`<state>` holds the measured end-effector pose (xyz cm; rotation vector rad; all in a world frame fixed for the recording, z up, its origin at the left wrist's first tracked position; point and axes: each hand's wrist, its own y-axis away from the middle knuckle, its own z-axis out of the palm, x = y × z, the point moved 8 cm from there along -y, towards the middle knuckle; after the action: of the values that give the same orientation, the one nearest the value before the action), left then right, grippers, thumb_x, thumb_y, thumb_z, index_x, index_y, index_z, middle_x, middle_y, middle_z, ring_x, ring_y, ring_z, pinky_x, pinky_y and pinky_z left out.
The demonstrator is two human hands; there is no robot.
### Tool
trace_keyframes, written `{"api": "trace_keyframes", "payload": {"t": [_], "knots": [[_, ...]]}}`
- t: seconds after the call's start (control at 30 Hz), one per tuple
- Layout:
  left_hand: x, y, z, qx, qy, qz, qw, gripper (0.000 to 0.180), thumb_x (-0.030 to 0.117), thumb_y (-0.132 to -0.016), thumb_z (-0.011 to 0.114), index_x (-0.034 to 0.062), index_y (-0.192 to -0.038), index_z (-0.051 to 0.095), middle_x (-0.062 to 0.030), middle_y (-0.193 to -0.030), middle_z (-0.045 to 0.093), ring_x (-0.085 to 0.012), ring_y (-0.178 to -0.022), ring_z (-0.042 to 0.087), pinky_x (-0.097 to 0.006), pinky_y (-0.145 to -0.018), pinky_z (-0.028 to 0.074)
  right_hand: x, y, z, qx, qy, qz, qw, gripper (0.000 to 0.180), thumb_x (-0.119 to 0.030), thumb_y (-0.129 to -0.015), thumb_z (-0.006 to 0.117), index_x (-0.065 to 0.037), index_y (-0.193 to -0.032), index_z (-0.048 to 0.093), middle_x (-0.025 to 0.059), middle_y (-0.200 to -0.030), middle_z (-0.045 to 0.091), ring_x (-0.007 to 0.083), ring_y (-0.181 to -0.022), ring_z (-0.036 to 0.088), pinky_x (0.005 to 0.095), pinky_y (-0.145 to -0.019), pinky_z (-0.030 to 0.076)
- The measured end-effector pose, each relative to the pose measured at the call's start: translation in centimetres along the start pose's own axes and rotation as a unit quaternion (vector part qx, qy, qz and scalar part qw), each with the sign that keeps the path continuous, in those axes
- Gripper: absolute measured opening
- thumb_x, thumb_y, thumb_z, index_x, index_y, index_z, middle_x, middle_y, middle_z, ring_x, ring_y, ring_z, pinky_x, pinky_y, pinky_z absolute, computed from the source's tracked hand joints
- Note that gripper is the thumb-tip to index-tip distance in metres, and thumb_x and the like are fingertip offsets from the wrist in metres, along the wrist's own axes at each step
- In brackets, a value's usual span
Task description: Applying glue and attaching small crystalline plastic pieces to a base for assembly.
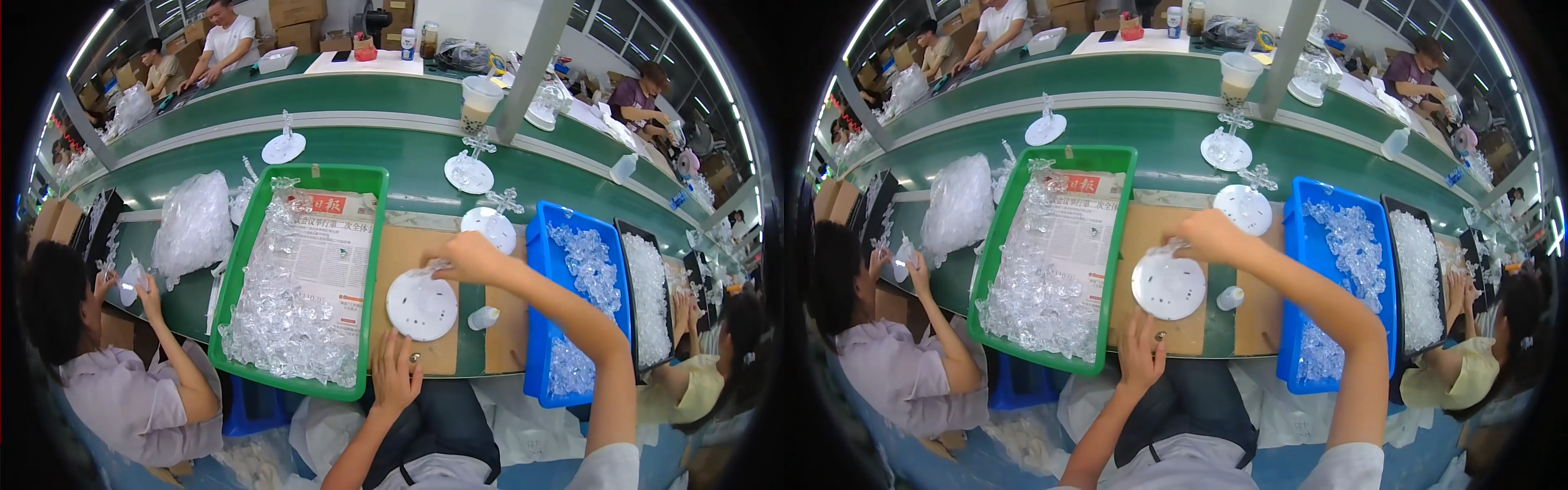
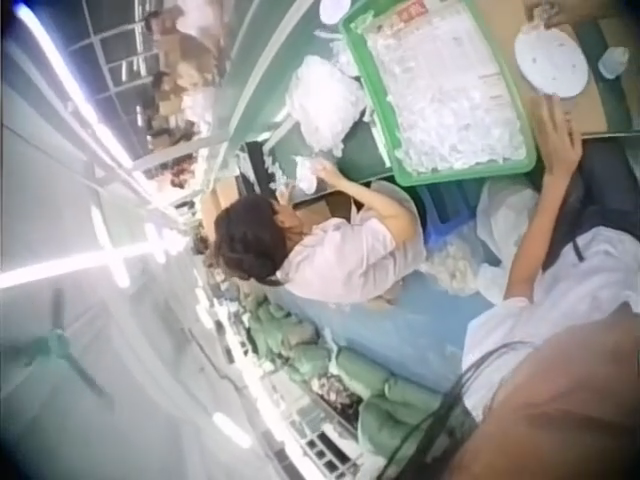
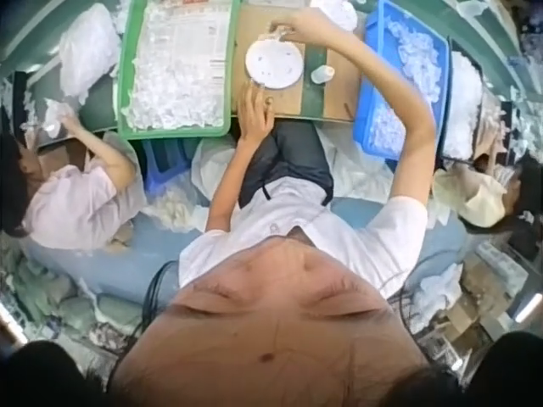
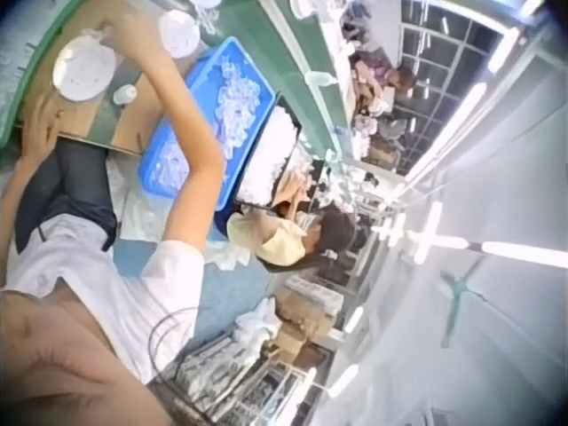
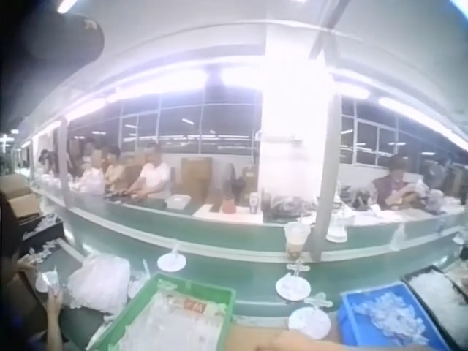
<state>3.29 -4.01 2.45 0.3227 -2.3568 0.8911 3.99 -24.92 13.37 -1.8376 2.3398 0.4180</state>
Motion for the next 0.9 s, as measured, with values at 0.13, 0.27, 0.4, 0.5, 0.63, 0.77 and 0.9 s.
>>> {"api": "trace_keyframes", "payload": {"t": [0.13,0.27,0.4,0.5,0.63,0.77,0.9], "knots": [[-0.4,-0.4,0.9,-0.096,-0.127,0.012,0.987,0.051,0.024,-0.083,0.056,0.0012,-0.128,0.048,-0.0234,-0.137,0.038,-0.0398,-0.127,0.036,-0.054,-0.101,0.029,-2.6,0.7,-0.7,0.024,-0.058,-0.027,0.998,0.033,-0.023,-0.074,0.069,-0.017,-0.106,0.064,0.0084,-0.091,0.068,0.0275,-0.083,0.065,0.0382,-0.072,0.052],[-0.7,-0.1,1.0,-0.100,-0.126,-0.007,0.987,0.050,0.026,-0.084,0.054,0.0023,-0.128,0.049,-0.0223,-0.138,0.038,-0.0386,-0.128,0.036,-0.053,-0.102,0.028,-4.5,0.4,-3.5,0.096,-0.075,-0.073,0.990,0.030,-0.025,-0.080,0.064,-0.016,-0.109,0.064,0.0083,-0.097,0.067,0.0267,-0.088,0.064,0.0387,-0.075,0.051],[-0.9,0.1,1.1,-0.083,-0.122,-0.009,0.989,0.050,0.029,-0.085,0.054,0.0045,-0.128,0.049,-0.0216,-0.137,0.040,-0.0363,-0.129,0.036,-0.052,-0.103,0.029,-11.8,-5.2,-1.2,0.080,-0.075,-0.135,0.985,0.027,-0.024,-0.079,0.061,-0.010,-0.101,0.065,0.0104,-0.093,0.067,0.0291,-0.086,0.064,0.0409,-0.075,0.050],[-0.7,0.1,1.9,-0.091,-0.124,-0.004,0.988,0.053,0.033,-0.086,0.053,0.0058,-0.131,0.047,-0.0210,-0.138,0.039,-0.0346,-0.129,0.036,-0.051,-0.104,0.029,-13.5,-12.1,5.7,-0.053,0.013,-0.083,0.995,0.028,-0.021,-0.073,0.063,-0.006,-0.096,0.066,0.0156,-0.087,0.066,0.0329,-0.083,0.064,0.0442,-0.070,0.051],[-0.7,0.5,2.2,-0.081,-0.117,-0.003,0.990,0.056,0.035,-0.088,0.051,0.0070,-0.136,0.042,-0.0195,-0.140,0.037,-0.0343,-0.129,0.036,-0.050,-0.106,0.027,-15.6,-14.1,10.7,-0.134,0.054,-0.111,0.983,0.028,-0.018,-0.070,0.066,-0.005,-0.094,0.066,0.0177,-0.084,0.066,0.0332,-0.081,0.065,0.0442,-0.068,0.052],[-0.7,0.8,2.0,-0.071,-0.110,-0.002,0.991,0.056,0.034,-0.088,0.051,0.0061,-0.136,0.042,-0.0193,-0.139,0.038,-0.0345,-0.129,0.037,-0.049,-0.106,0.028,-14.3,-11.9,8.5,-0.071,0.064,-0.086,0.992,0.033,-0.019,-0.068,0.072,-0.010,-0.098,0.062,0.0124,-0.091,0.062,0.0347,-0.084,0.062,0.0414,-0.071,0.051],[-0.2,0.3,0.2,-0.029,0.008,-0.022,0.999,0.051,0.024,-0.086,0.057,0.0042,-0.131,0.046,-0.0203,-0.132,0.045,-0.0373,-0.123,0.042,-0.049,-0.103,0.031,-14.9,-4.7,0.4,0.084,-0.078,-0.149,0.982,0.021,-0.008,-0.070,0.068,-0.008,-0.090,0.061,0.0097,-0.093,0.056,0.0296,-0.080,0.061,0.0387,-0.068,0.050]]}}
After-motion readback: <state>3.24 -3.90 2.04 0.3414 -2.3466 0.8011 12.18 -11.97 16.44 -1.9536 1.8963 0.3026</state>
